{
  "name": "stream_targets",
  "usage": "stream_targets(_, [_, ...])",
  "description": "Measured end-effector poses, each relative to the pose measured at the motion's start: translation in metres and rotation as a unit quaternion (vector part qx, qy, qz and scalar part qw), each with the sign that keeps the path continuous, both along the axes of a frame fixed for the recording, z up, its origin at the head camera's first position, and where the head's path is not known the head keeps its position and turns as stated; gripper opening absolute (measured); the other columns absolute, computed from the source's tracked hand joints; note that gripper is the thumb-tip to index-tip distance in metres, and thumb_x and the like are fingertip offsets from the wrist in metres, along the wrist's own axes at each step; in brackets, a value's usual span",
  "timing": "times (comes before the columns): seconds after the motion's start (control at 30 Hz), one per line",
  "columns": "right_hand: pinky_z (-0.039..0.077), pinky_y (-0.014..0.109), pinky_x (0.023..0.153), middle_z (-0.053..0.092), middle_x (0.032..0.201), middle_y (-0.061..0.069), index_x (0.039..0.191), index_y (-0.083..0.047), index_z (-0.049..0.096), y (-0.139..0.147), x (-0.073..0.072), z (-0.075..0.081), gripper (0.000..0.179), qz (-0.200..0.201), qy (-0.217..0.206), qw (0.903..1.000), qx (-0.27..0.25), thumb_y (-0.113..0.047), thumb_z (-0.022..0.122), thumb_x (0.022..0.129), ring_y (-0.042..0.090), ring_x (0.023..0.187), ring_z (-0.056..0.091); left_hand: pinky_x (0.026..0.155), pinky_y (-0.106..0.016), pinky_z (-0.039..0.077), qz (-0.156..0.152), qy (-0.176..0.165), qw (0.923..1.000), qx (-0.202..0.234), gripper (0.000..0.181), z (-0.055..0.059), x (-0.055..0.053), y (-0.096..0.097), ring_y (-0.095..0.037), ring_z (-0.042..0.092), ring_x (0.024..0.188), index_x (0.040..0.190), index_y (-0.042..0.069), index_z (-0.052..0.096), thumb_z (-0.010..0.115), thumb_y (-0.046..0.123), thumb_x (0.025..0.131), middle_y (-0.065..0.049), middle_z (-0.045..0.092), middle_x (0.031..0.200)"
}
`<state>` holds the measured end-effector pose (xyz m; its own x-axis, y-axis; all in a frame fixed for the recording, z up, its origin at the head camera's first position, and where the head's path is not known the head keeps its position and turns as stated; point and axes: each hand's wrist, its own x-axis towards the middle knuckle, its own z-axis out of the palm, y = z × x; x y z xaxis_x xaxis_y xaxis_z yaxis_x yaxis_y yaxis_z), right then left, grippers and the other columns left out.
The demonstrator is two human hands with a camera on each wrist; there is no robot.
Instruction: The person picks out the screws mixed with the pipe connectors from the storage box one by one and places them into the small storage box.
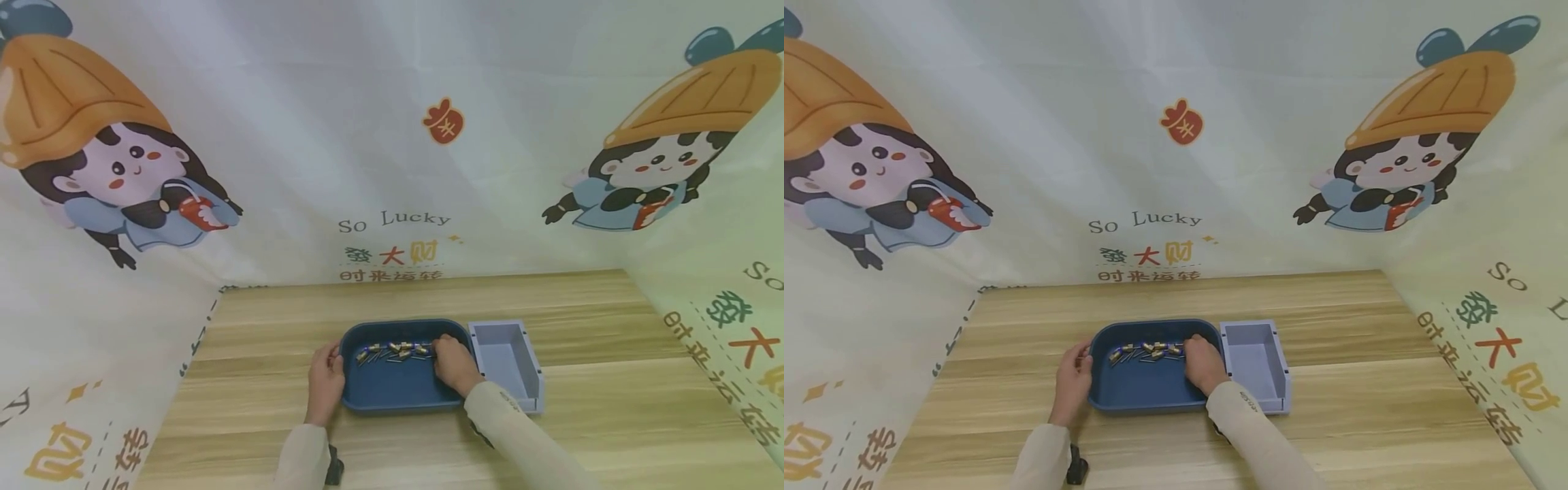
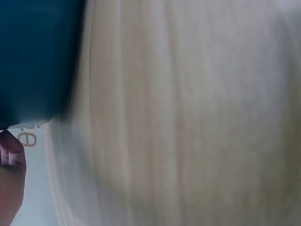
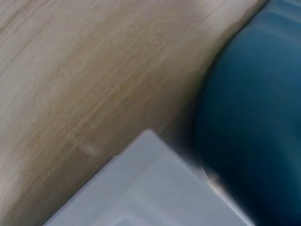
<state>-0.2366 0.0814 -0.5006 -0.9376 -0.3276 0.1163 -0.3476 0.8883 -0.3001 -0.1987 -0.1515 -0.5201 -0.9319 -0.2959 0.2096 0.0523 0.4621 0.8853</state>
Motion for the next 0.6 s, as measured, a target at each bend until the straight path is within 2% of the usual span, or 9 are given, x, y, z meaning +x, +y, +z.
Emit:
stream_targets(0.17, [0.05, 0.036, 0.065, 0.055, 0.076, 0.007, 0.082, -0.003, 0.066, -0.0011, -0.0002, -0.0012, 0.016, -0.009, -0.006, 0.9999, 0.005, 0.004, 0.059, 0.07, 0.026, 0.071, 0.06, 0.084, -0.038, 0.045, -0.002, -0.007, 0.9999, 0.014, 0.032, -0.0003, -0.0002, -0.0002, -0.026, 0.052, 0.095, 0.118, -0.001, 0.053, 0.047, -0.001, 0.087, -0.016, 0.054, 0.102])
stream_targets(0.33, [0.05, 0.036, 0.065, 0.058, 0.076, 0.009, 0.075, -0.004, 0.064, -0.0018, -0.0021, -0.0046, 0.014, -0.011, -0.016, 0.9998, -0.004, 0.006, 0.057, 0.07, 0.026, 0.072, 0.06, 0.084, -0.036, 0.046, -0.001, -0.024, 0.9991, 0.036, 0.033, -0.0003, -0.0006, 0.0008, -0.024, 0.053, 0.097, 0.12, 0.002, 0.052, 0.047, 0.002, 0.088, -0.014, 0.054, 0.106])
stream_targets(0.6, [0.049, 0.033, 0.058, 0.062, 0.071, 0.006, 0.068, -0.008, 0.062, -0.0033, -0.0025, -0.0079, 0.012, -0.01, -0.038, 0.9991, -0.015, 0.003, 0.057, 0.072, 0.021, 0.063, 0.06, 0.084, -0.036, 0.046, 0.005, -0.02, 0.9985, 0.051, 0.033, -0.0046, -0.0003, -0.0003, -0.024, 0.053, 0.097, 0.119, 0.002, 0.053, 0.047, 0.001, 0.087, -0.015, 0.055, 0.106])
